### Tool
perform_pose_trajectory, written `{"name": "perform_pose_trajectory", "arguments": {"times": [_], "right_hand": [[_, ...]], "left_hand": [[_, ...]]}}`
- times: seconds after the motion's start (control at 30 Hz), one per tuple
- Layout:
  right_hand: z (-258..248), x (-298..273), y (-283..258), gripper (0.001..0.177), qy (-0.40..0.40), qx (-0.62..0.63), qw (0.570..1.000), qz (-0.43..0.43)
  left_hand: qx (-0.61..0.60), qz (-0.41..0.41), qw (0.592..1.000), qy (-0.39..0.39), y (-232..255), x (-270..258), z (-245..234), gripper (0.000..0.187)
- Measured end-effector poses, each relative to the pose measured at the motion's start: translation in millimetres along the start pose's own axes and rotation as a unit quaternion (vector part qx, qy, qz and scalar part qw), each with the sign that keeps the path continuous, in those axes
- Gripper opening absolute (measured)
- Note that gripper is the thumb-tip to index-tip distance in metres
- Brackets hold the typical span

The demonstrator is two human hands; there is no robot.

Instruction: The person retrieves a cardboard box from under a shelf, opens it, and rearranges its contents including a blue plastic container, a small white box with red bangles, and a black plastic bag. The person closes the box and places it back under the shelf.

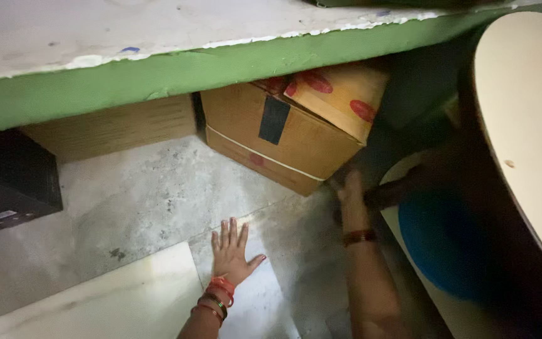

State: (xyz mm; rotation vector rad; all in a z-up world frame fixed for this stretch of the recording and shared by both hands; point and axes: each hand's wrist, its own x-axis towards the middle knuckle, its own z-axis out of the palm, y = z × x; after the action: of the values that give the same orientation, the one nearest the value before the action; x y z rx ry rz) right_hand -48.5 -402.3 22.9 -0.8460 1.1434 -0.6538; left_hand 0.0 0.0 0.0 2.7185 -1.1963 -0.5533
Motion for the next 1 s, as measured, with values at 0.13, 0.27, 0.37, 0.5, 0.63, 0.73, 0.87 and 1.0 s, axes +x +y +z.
{"name": "perform_pose_trajectory", "arguments": {"times": [0.13,0.27,0.37,0.5,0.63,0.73,0.87,1.0], "right_hand": [[11,-1,11,0.030,-0.001,-0.074,0.997,-0.018],[2,10,1,0.022,-0.159,0.131,0.978,-0.027],[2,8,8,0.024,-0.129,0.142,0.981,-0.030],[-1,9,14,0.030,-0.161,0.132,0.978,0.025],[5,6,43,0.033,-0.229,0.123,0.965,-0.047],[7,-12,82,0.029,-0.382,0.150,0.911,-0.043],[21,-47,120,0.022,-0.213,0.169,0.962,0.001],[21,-76,119,0.025,-0.168,0.120,0.978,0.016]], "left_hand": [[-0.004,-0.005,0.999,-0.042,-1,5,-10,0.101],[-0.012,-0.005,1.000,-0.005,-1,3,-3,0.090],[-0.028,0.002,0.999,0.027,-4,3,5,0.085],[-0.058,0.013,0.995,0.074,-11,3,18,0.078],[-0.066,0.013,0.993,0.100,-12,4,25,0.074],[-0.065,0.009,0.993,0.102,-13,2,26,0.071],[-0.072,0.008,0.990,0.123,-13,2,33,0.069],[-0.071,0.015,0.987,0.142,-16,3,44,0.067]]}}
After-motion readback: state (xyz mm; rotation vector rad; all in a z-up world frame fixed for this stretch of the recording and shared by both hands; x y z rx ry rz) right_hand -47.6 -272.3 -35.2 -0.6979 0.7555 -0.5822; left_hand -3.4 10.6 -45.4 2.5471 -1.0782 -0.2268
